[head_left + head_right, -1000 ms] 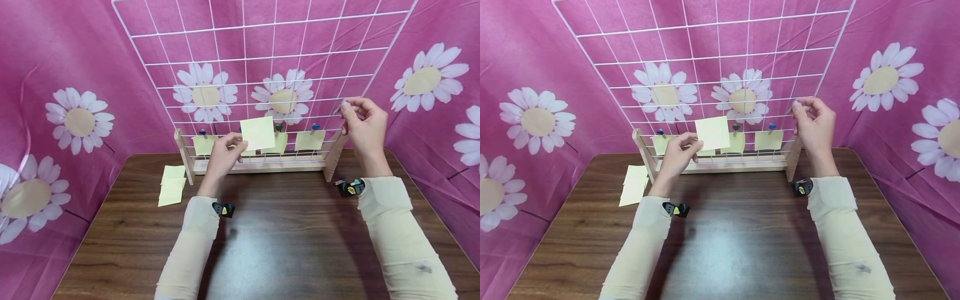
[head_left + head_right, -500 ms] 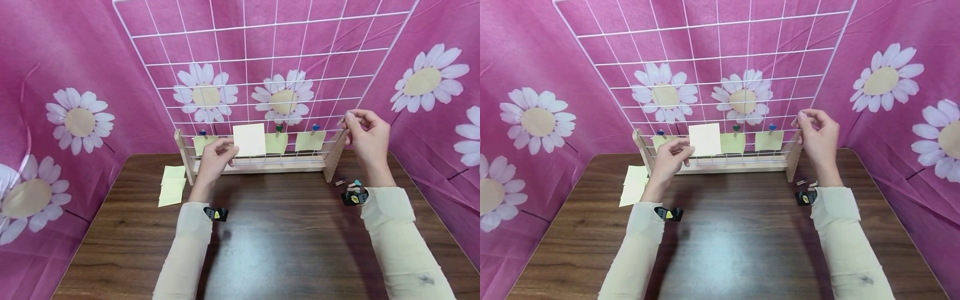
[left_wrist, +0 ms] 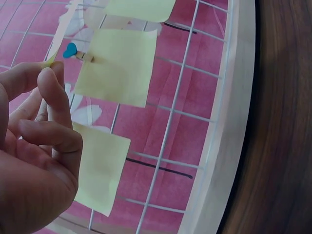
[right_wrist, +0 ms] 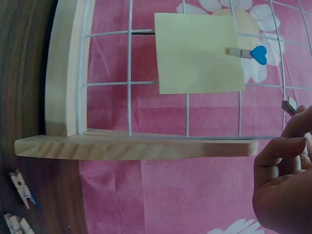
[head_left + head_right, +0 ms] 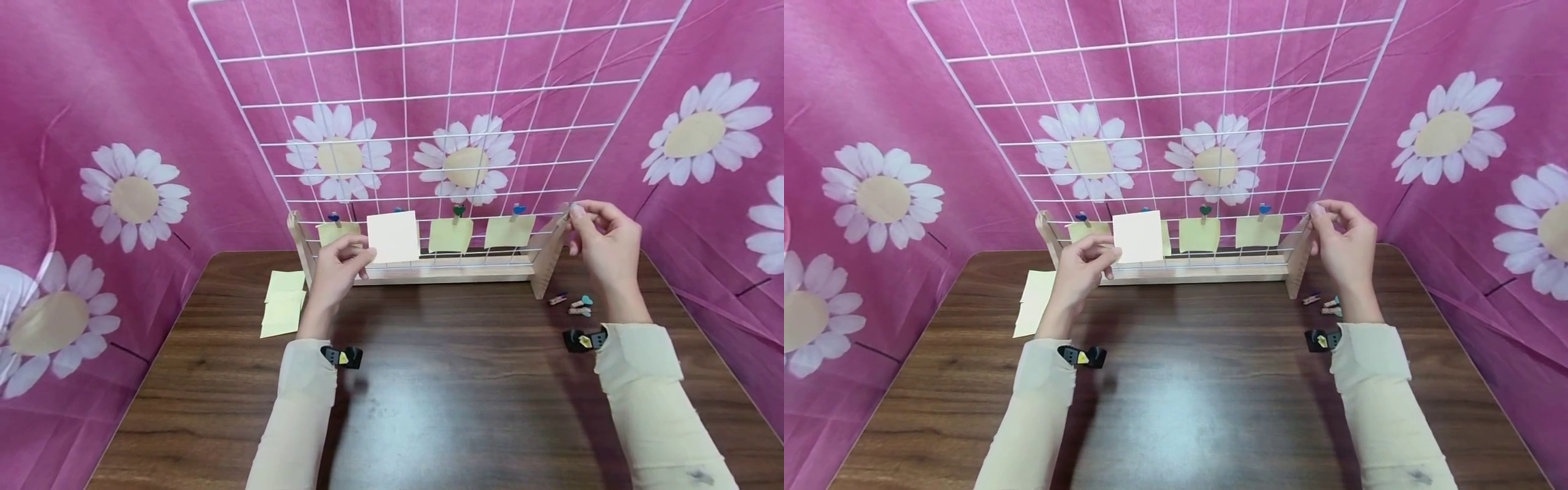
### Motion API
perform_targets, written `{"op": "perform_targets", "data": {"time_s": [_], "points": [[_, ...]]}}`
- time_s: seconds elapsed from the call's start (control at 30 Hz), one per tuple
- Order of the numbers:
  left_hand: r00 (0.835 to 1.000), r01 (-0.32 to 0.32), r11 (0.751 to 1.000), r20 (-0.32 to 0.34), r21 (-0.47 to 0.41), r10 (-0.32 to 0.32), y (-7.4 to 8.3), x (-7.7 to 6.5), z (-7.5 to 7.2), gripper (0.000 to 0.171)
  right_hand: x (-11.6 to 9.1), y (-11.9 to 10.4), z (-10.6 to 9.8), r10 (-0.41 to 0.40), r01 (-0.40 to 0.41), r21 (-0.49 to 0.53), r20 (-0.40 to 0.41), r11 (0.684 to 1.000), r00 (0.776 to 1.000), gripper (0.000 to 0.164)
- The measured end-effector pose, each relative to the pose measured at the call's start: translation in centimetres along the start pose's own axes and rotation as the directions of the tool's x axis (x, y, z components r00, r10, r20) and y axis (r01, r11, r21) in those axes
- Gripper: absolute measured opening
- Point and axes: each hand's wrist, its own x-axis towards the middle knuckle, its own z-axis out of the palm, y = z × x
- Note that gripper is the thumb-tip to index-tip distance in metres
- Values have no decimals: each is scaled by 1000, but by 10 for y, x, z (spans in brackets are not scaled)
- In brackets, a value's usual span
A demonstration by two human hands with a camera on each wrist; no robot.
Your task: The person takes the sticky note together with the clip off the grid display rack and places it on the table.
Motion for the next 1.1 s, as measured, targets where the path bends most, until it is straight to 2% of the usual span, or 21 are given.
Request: {"op": "perform_targets", "data": {"time_s": [0.2, 0.47, 0.67, 1.1], "points": [[1000, 15, 1000, -14, -7, -15, -7, -3, -6, 24, -5, 11, -8, 51, -51, 31, -12, 998, 999, 7], [998, 46, 998, -31, -34, -47, -17, -8, -13, 24, -13, 25, -12, 115, -109, 106, -50, 988, 992, 9], [997, 53, 998, -54, -44, -55, -24, -12, -17, 23, -17, 34, -18, 146, -141, 84, -52, 986, 988, 11], [989, 119, 990, -83, -70, -125, -43, -22, -24, 24, -26, 56, -36, 231, -229, 33, -47, 973, 972, 7]]}}
